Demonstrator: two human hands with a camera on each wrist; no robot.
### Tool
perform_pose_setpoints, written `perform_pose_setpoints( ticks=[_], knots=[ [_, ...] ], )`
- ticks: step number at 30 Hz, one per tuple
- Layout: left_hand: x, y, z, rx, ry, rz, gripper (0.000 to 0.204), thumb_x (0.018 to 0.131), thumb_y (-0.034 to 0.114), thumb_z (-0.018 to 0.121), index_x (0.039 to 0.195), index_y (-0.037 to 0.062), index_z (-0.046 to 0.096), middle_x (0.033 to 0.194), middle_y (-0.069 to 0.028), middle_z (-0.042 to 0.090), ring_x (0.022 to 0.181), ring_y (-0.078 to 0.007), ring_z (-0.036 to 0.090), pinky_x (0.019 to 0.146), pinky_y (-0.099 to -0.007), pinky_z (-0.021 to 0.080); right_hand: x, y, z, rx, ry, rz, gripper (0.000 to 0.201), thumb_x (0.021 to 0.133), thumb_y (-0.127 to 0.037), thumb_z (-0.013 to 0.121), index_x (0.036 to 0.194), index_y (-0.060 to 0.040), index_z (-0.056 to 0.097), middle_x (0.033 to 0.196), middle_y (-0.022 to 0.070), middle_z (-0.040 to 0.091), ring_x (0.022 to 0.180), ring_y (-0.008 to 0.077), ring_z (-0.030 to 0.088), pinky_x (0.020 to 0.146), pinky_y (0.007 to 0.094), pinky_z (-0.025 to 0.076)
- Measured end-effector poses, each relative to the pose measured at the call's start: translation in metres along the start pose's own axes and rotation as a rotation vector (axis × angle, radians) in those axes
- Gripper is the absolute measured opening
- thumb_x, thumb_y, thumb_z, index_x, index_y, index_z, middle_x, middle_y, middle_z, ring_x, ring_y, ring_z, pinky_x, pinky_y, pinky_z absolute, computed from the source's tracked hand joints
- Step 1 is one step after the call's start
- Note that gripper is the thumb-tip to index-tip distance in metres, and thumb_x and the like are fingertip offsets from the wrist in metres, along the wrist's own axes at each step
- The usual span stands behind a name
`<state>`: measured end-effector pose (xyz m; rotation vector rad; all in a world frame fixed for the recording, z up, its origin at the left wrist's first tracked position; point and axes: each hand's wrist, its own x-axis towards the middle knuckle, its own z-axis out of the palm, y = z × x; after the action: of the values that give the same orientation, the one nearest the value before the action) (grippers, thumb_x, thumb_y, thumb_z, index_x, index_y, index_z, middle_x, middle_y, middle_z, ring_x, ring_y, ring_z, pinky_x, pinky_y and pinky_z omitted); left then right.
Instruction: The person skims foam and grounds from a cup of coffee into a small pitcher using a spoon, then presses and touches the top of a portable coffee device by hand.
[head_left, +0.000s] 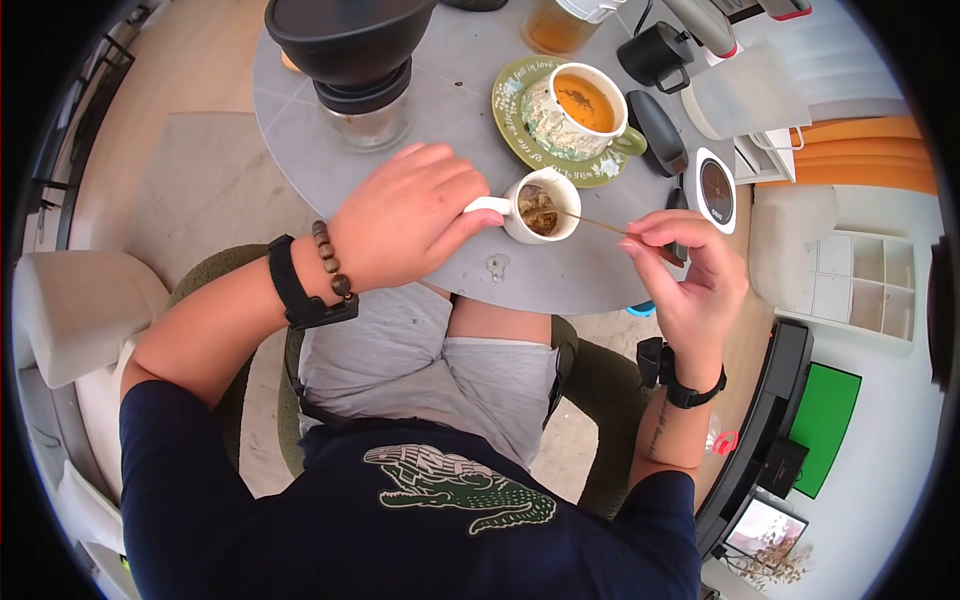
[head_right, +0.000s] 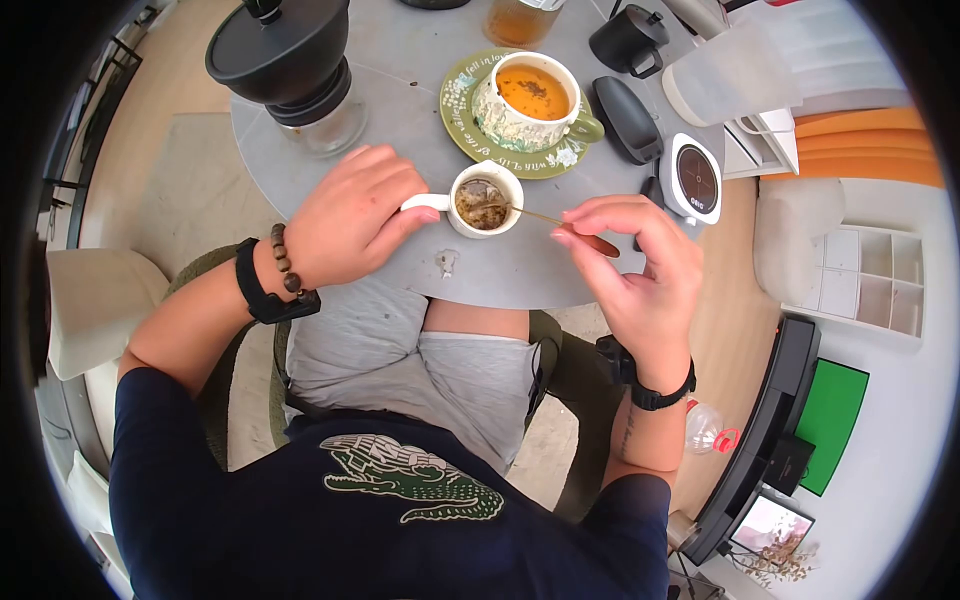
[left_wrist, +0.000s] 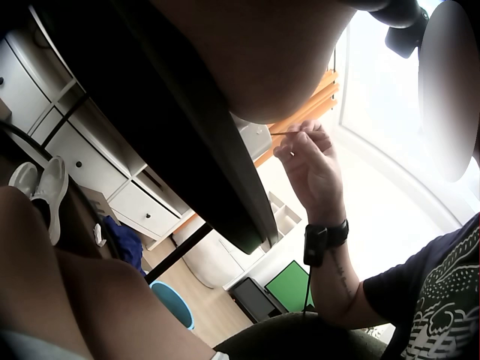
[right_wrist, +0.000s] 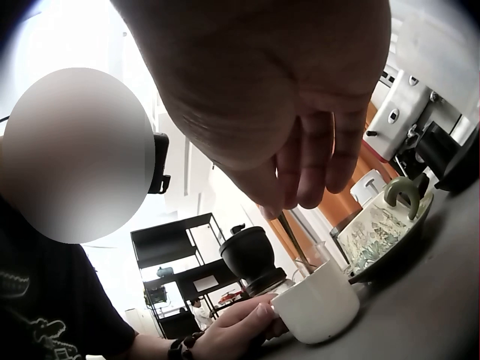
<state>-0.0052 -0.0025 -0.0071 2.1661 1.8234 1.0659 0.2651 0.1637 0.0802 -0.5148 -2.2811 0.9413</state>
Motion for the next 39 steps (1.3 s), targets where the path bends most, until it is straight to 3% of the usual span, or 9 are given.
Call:
perform_pose_setpoints(
  ticks=[2,6,8,17,21,39],
  knots=[
    [0.0,0.001,-0.001,0.0,-0.005,-0.003,0.022,0.109,0.025,0.071,0.102,0.0036,0.07,0.098,-0.0111,0.067,0.097,-0.0351,0.06,0.092,-0.046,0.05,0.004,0.002,-0.004,-0.085,-0.075,-0.171,0.027,0.081,0.012,0.091,0.101,0.0008,0.078,0.101,0.0135,0.083,0.09,0.0231,0.079,0.075,0.033,0.061],
    [0.001,0.001,-0.001,-0.001,-0.009,-0.004,0.022,0.109,0.024,0.071,0.102,0.0035,0.07,0.098,-0.0116,0.067,0.096,-0.0352,0.06,0.091,-0.0461,0.05,0.005,-0.004,-0.006,-0.129,-0.099,-0.209,0.025,0.081,0.009,0.092,0.1,0.0008,0.078,0.098,0.0132,0.083,0.087,0.0253,0.079,0.075,0.0346,0.061],
    [0.001,0.001,-0.001,-0.004,-0.009,-0.003,0.022,0.109,0.024,0.071,0.102,0.0034,0.07,0.098,-0.0118,0.067,0.096,-0.0354,0.06,0.091,-0.0461,0.05,0.004,-0.007,-0.003,-0.351,-0.002,-0.264,0.022,0.082,0.005,0.093,0.099,-0.0003,0.081,0.093,0.0113,0.082,0.083,0.026,0.079,0.074,0.0344,0.061],
    [0.001,-0.001,0.001,-0.006,0.008,0.014,0.022,0.109,0.025,0.07,0.103,0.004,0.07,0.098,-0.012,0.067,0.096,-0.0355,0.06,0.091,-0.0463,0.05,0.004,-0.01,0.004,-0.476,0.038,-0.384,0.021,0.082,0.003,0.094,0.1,-0.0026,0.084,0.089,0.0092,0.081,0.078,0.0241,0.077,0.069,0.0345,0.059],
    [0.0,-0.002,0.001,0.013,0.006,0.007,0.025,0.11,0.028,0.07,0.102,0.0051,0.071,0.097,-0.0103,0.067,0.097,-0.0344,0.06,0.09,-0.0458,0.05,0.002,-0.011,0.009,-0.373,0.014,-0.359,0.021,0.082,0.003,0.094,0.1,-0.0024,0.084,0.089,0.0093,0.081,0.078,0.024,0.077,0.068,0.0343,0.059],
    [-0.002,-0.004,0.002,0.075,0.018,0.046,0.031,0.11,0.035,0.071,0.096,0.0068,0.072,0.092,-0.0078,0.067,0.093,-0.0317,0.059,0.086,-0.0448,0.049,0.001,-0.01,0.013,-0.454,0.024,-0.312,0.012,0.091,0.004,0.087,0.099,0.0001,0.079,0.084,0.0085,0.078,0.068,0.0206,0.072,0.064,0.0324,0.054]
  ],
)
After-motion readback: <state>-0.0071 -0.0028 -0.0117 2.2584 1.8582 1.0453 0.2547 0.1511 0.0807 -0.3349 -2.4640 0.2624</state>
